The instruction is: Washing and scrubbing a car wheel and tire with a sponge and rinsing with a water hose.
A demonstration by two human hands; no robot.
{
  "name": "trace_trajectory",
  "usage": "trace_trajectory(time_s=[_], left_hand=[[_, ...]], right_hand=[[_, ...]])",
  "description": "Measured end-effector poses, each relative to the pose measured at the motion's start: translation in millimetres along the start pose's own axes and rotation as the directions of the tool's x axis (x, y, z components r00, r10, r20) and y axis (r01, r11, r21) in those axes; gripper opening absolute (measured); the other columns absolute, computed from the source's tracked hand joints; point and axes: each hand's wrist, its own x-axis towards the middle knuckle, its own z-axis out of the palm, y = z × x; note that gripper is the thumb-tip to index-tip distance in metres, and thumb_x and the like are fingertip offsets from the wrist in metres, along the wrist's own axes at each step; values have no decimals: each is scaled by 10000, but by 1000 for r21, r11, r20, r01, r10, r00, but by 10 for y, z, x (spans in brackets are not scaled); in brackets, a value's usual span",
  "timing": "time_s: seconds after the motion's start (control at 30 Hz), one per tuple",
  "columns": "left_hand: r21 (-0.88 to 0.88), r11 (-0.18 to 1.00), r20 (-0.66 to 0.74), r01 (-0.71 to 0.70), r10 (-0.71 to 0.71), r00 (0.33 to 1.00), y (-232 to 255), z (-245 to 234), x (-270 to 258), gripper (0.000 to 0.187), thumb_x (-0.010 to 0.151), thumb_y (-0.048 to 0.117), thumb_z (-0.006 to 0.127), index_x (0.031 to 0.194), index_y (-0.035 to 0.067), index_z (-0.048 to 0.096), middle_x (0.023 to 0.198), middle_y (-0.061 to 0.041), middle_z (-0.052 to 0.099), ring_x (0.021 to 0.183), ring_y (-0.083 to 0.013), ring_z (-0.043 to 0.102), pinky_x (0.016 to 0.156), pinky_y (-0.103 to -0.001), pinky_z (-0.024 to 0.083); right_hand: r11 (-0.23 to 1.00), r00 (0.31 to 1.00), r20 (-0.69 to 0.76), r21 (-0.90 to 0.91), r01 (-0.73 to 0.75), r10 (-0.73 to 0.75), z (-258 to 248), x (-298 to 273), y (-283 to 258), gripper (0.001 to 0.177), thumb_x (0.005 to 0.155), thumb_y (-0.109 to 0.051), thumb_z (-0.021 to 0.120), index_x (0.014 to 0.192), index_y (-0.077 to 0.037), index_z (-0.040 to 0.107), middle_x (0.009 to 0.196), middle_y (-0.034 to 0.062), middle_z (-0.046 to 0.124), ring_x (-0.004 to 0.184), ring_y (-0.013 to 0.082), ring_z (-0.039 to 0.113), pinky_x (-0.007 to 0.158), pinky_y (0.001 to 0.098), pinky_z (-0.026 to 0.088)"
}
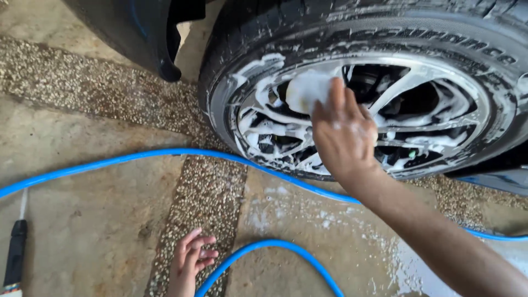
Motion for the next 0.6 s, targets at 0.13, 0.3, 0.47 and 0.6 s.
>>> trace_trajectory(time_s=[0.13,0.3,0.47,0.6], left_hand=[[7,1000,19,-10,10,1000,78,-11,-60,544,984,355,474,1466,106,437,1265,-156,688,917,-233,726,820,-393,583],[-19,1000,-5,14,-14,1000,-135,-145,56,549,978,351,485,1468,106,445,1255,-173,692,900,-250,718,802,-416,582],[22,999,18,44,-44,999,-66,18,10,543,982,350,479,1473,122,442,1270,-153,683,926,-228,711,822,-402,577],[31,999,64,16,-18,998,-5,165,16,524,987,352,478,1462,132,454,1255,-142,690,918,-221,718,820,-388,570]], right_hand=[[998,997,54,-4,60,-60,451,-548,13,249,813,-146,662,1056,-120,708,1269,218,625,1067,324,693,785,433,600],[951,979,-45,249,-182,199,167,-421,125,359,873,-160,722,1204,-32,672,1279,250,626,954,381,688,726,484,565],[900,885,-266,323,-292,383,281,-284,67,441,936,-195,768,1276,43,621,1342,298,585,1012,436,692,773,497,555],[745,846,-31,490,-452,533,536,-480,66,347,937,-188,734,1221,-15,637,1289,263,667,958,429,704,791,510,562]])
